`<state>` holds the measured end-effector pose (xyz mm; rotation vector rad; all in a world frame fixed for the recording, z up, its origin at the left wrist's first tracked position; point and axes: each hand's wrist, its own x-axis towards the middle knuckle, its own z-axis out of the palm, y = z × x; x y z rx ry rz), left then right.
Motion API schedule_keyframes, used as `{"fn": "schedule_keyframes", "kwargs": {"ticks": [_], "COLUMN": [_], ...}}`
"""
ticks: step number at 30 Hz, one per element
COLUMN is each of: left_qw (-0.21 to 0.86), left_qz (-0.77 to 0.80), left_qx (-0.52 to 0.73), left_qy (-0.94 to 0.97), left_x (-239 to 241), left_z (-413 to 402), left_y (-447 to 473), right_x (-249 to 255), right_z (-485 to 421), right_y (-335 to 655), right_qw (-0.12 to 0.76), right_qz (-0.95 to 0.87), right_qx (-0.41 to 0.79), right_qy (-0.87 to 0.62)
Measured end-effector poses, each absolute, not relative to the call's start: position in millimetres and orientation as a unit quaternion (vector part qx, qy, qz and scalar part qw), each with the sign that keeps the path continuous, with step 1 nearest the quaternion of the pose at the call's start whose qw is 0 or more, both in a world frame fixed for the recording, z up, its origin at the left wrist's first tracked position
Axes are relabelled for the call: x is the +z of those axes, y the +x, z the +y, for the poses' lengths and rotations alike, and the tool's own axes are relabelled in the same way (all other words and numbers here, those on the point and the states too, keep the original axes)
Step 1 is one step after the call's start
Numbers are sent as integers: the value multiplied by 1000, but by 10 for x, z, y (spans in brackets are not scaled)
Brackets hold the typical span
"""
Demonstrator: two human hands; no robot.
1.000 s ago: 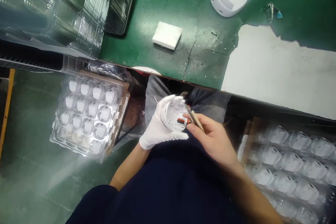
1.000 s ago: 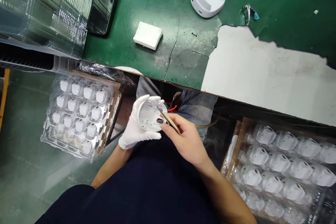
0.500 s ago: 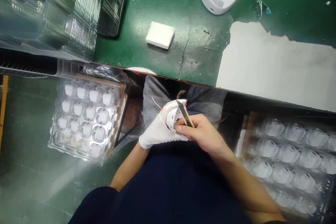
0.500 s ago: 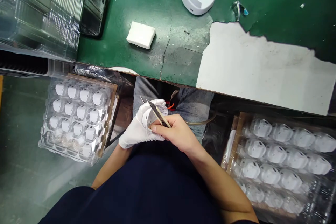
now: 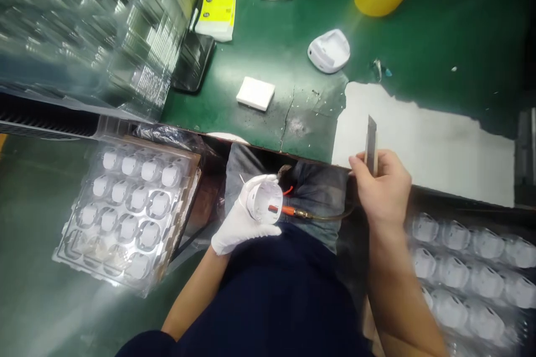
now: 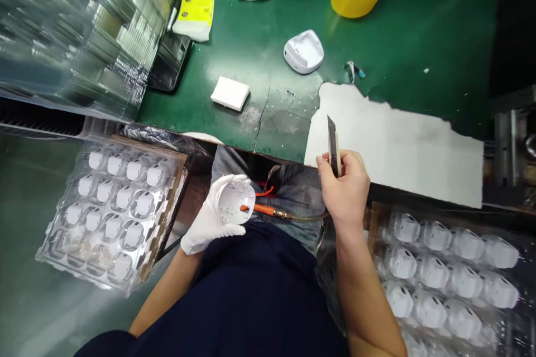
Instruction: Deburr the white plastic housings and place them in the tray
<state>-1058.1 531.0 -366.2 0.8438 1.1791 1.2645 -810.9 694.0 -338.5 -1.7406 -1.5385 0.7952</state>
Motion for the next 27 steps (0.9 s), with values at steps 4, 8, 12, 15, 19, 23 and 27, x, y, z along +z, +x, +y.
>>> {"fn": "schedule_keyframes", "kwargs": {"ticks": [4, 8, 12, 15, 19, 23, 27], "left_qw": [585, 605, 598, 583, 559, 540, 539], "left_qz": [498, 496, 480, 465, 513, 541, 561], "left_qx": [562, 579, 626, 664, 652, 645, 628], "left_qy": [307, 227, 140, 59, 13, 19, 20], "left_x": [-3699, -3772, -3966, -4218, -4595, -4896, -5162], "left_z": [5276, 5210, 5086, 4986, 4943, 5000, 5048], "left_y": [-10639, -10696, -10896, -11162, -11545, -11845, -12055], "right_x": [-3631, -3774, -3758, -3843, -4165, -4298, -4072], "right_z": [7459, 7691, 7237, 6559, 5915, 5882, 6098], "right_y": [-8013, -7969, -7968, -8105, -8498, -8794, -8710], "right_qw": [330, 315, 331, 230, -139, -208, -213], "right_qz": [-655, -680, -706, -833, -894, -886, -883], "right_qx": [161, 100, 64, 176, 199, 162, 146], "right_qy": [-660, -655, -623, -470, -376, -382, -392]}}
